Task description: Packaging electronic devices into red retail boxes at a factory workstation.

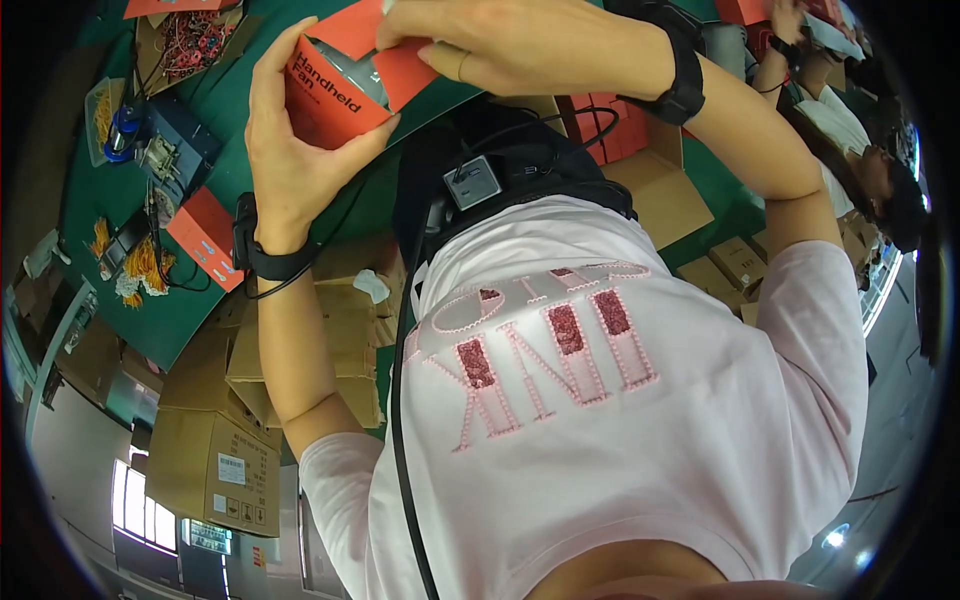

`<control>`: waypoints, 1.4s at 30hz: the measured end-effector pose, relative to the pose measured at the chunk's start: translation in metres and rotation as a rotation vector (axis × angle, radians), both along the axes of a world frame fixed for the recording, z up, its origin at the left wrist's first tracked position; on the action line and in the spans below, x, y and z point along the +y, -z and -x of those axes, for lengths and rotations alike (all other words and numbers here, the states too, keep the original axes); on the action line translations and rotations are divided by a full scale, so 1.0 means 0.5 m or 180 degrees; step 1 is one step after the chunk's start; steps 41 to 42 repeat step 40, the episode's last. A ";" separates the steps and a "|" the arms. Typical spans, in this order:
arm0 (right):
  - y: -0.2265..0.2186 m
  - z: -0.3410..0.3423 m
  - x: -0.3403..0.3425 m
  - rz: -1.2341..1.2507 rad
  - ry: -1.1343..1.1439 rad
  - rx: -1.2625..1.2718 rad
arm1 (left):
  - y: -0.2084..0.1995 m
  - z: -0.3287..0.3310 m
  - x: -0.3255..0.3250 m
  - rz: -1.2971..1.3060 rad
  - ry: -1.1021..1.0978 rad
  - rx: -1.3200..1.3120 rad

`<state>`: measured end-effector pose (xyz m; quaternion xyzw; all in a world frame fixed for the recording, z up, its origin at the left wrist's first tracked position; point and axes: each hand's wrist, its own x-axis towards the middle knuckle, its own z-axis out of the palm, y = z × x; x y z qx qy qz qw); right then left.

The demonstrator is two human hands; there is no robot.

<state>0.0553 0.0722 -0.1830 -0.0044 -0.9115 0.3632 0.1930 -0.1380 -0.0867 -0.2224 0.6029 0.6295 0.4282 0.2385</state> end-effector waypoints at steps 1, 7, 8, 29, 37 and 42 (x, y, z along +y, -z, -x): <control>-0.003 -0.003 0.006 0.0006 -0.0010 -0.0013 | 0.004 -0.002 -0.004 0.0020 -0.0013 -0.0099; 0.036 -0.021 0.015 0.1626 -0.0472 -0.0594 | 0.017 -0.007 -0.009 0.0098 -0.0031 -0.0141; 0.037 -0.023 0.015 0.1635 -0.0461 -0.0606 | 0.018 -0.011 -0.006 0.0098 0.0029 -0.0004; 0.027 0.009 0.034 0.1338 0.0261 -0.1593 | 0.006 -0.013 0.015 0.0336 0.0346 0.0706; 0.026 0.033 -0.025 0.2524 0.0955 -0.2052 | 0.007 -0.019 0.027 -0.0105 0.0037 0.1308; 0.116 0.055 -0.025 0.3929 0.0676 -0.0618 | 0.109 -0.009 0.050 -0.1589 -0.0142 -0.0656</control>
